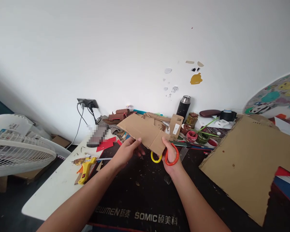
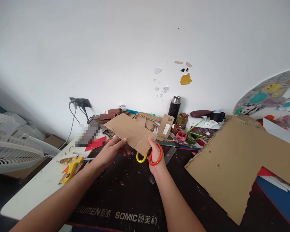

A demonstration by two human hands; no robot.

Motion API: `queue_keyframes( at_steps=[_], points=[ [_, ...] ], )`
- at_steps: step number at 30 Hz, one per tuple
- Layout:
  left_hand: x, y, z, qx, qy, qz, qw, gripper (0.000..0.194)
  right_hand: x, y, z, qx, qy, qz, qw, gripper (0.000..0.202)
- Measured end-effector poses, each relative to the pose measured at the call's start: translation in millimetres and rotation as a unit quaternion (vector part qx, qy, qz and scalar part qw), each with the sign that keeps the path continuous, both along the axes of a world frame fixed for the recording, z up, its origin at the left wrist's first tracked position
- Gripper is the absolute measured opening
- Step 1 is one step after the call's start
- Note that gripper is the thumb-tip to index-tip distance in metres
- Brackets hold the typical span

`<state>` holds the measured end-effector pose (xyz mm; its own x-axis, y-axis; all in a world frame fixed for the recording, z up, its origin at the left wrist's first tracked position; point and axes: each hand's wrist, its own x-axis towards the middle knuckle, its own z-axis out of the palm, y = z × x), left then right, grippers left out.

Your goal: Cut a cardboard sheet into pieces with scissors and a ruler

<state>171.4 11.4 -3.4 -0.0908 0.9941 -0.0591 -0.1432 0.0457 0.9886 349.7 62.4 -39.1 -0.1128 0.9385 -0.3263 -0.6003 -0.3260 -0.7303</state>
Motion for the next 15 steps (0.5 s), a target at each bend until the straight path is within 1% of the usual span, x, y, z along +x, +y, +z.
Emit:
queue_keyframes(
  at_steps=[3,7,10,13,15],
  points=[
    [10,11,-6.6,-0.005,-0.026,0.006,1.0,0.052,-1,0,-2.5,0.011,-0.015,0.013,1.0,0.054],
    [17,17,-21.3,0.0,-0.052,0.036,0.998,0.051,-2,-1,-5.1,0.056,-0.047,0.037,0.997,0.049],
    [15,17,-31.8,0.016,-0.066,0.069,0.995,0.046,-2,-2,-5.8,0.069,-0.065,0.055,0.994,0.05],
    [8,16,-40.8,0.037,-0.074,0.112,0.99,0.042,1,-1,-5.4,0.056,-0.075,0.059,0.994,0.056],
    [3,17,-46.7,0.043,-0.082,0.134,0.987,0.04,4,2,-4.5,0.044,-0.082,0.05,0.994,0.058]
  ],
)
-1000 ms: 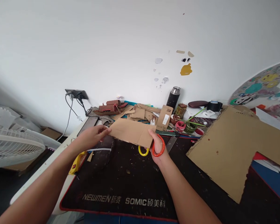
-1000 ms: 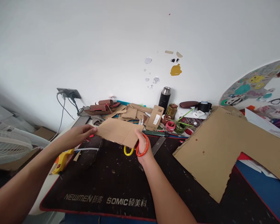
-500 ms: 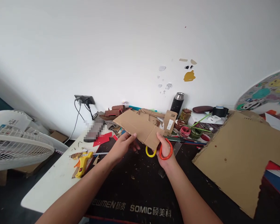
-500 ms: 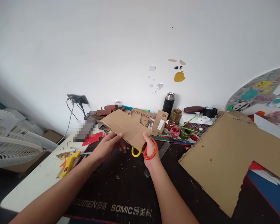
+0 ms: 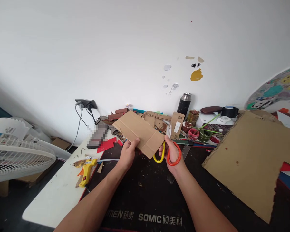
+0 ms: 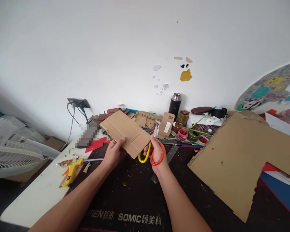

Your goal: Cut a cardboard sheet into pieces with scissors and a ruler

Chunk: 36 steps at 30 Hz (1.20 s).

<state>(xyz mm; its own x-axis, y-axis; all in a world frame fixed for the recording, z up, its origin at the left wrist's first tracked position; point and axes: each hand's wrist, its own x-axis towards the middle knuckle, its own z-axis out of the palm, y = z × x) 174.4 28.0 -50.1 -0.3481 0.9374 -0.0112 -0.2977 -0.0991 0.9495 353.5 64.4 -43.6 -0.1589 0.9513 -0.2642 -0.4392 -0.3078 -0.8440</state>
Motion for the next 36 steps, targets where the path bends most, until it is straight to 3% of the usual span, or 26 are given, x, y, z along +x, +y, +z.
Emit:
queue_keyframes(
  at_steps=[7,17,27,30,36],
  points=[
    [-6,7,-11.5,0.005,-0.048,0.04,0.998,0.041,2,2,2.2,0.018,-0.033,-0.005,0.999,0.057],
    [-12,13,-8.0,0.007,-0.088,0.061,0.994,0.055,-3,-6,0.0,0.053,-0.065,0.045,0.995,0.052],
    [-23,11,0.8,-0.026,-0.072,0.059,0.995,0.051,-5,-9,0.3,0.069,-0.059,0.074,0.993,0.052],
    [-23,9,3.7,-0.047,-0.064,0.037,0.996,0.048,-3,-4,-1.3,0.057,-0.042,0.055,0.996,0.056],
    [-15,1,7.2,-0.078,-0.016,-0.078,0.994,0.051,0,0,-2.3,0.056,0.018,0.033,0.998,0.054]
  ],
)
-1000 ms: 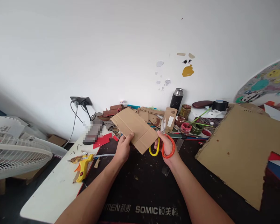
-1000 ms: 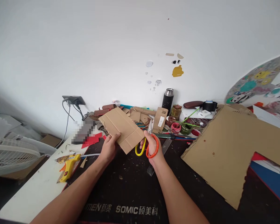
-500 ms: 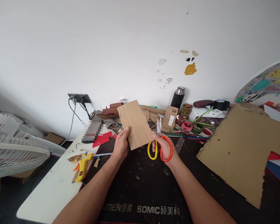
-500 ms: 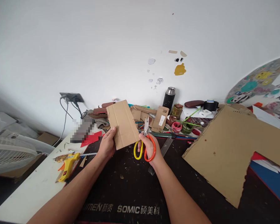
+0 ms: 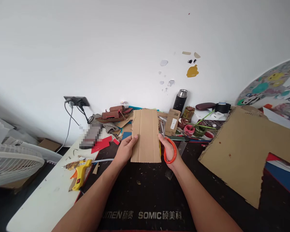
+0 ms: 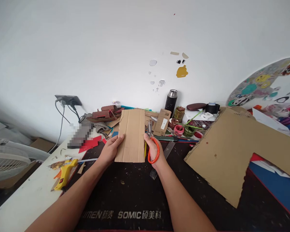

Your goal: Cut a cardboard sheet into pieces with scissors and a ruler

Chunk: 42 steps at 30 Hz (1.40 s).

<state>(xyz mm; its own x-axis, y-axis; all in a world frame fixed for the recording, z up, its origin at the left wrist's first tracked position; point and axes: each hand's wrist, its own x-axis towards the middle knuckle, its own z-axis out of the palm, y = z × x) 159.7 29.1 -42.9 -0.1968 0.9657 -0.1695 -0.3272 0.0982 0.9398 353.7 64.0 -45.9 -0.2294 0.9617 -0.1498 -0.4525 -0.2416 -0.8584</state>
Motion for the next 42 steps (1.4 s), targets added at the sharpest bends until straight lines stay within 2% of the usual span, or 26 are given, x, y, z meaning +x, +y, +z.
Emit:
queue_keyframes(
  at_steps=[6,11,19,25,33,36,42],
  points=[
    [-1,-3,2.3,-0.01,0.007,-0.035,0.999,0.051,1,1,0.9,0.013,0.008,-0.013,1.0,0.045],
    [-1,-3,3.8,0.0,-0.025,0.005,1.0,0.048,1,0,3.3,0.001,-0.022,-0.008,1.0,0.048],
    [3,-4,8.1,0.005,-0.031,-0.007,0.999,0.049,1,0,3.5,0.005,0.006,-0.012,1.0,0.049],
    [-1,-2,6.2,-0.011,-0.025,0.04,0.999,0.044,1,-1,3.2,-0.006,-0.011,0.026,1.0,0.053],
    [0,-3,7.1,0.022,-0.008,0.051,0.998,0.046,4,2,6.6,-0.007,-0.016,0.004,1.0,0.058],
    [-2,-6,7.3,0.048,0.028,0.057,0.997,0.045,3,2,6.8,0.027,-0.043,0.001,0.999,0.059],
    [-4,-13,10.3,0.104,0.193,0.039,0.975,0.041,-2,-1,2.4,0.101,-0.134,-0.003,0.986,0.051]
  ],
)
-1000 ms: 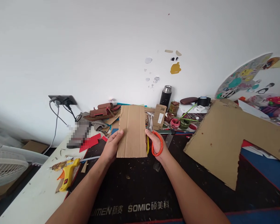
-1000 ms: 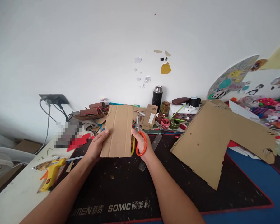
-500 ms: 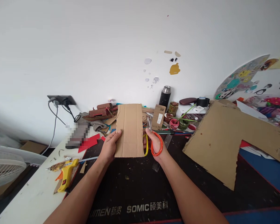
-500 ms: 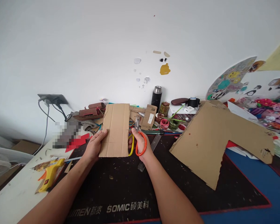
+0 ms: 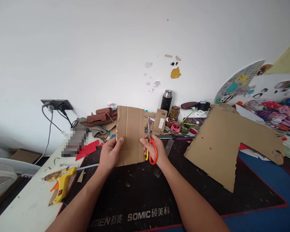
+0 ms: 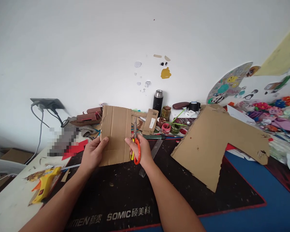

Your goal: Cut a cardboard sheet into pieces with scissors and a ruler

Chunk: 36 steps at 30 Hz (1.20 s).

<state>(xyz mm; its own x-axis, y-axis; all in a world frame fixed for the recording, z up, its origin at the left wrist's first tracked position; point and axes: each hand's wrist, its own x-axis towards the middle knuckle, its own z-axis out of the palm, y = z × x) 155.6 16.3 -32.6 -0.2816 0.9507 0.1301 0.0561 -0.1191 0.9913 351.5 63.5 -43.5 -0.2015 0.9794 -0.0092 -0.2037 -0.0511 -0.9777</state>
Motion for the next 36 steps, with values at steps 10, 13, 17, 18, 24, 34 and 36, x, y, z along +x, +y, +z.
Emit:
queue_keyframes(
  at_steps=[10,13,17,18,24,34,36],
  points=[
    [6,-4,5.0,0.037,0.113,0.025,0.993,0.045,-1,-3,-5.0,0.046,-0.036,-0.039,0.998,0.038],
    [3,0,3.4,0.004,0.009,0.015,1.0,0.042,0,-2,-2.5,0.019,0.005,-0.018,1.0,0.04],
    [-4,8,8.1,-0.058,-0.199,0.113,0.972,0.04,4,2,-1.8,-0.006,0.041,-0.015,0.999,0.045],
    [-7,10,9.8,-0.059,-0.224,0.145,0.962,0.038,5,3,-1.8,-0.007,0.041,-0.01,0.999,0.047],
    [-16,18,12.5,-0.045,-0.267,0.199,0.942,0.029,-1,-1,-3.9,-0.026,-0.004,0.076,0.997,0.072],
    [-23,24,5.6,-0.01,-0.277,0.221,0.935,0.028,-5,-6,-5.6,-0.015,-0.008,0.166,0.986,0.094],
    [-25,25,3.4,0.013,-0.269,0.23,0.935,0.03,-5,-8,-6.4,-0.012,-0.02,0.175,0.984,0.091]
  ],
)
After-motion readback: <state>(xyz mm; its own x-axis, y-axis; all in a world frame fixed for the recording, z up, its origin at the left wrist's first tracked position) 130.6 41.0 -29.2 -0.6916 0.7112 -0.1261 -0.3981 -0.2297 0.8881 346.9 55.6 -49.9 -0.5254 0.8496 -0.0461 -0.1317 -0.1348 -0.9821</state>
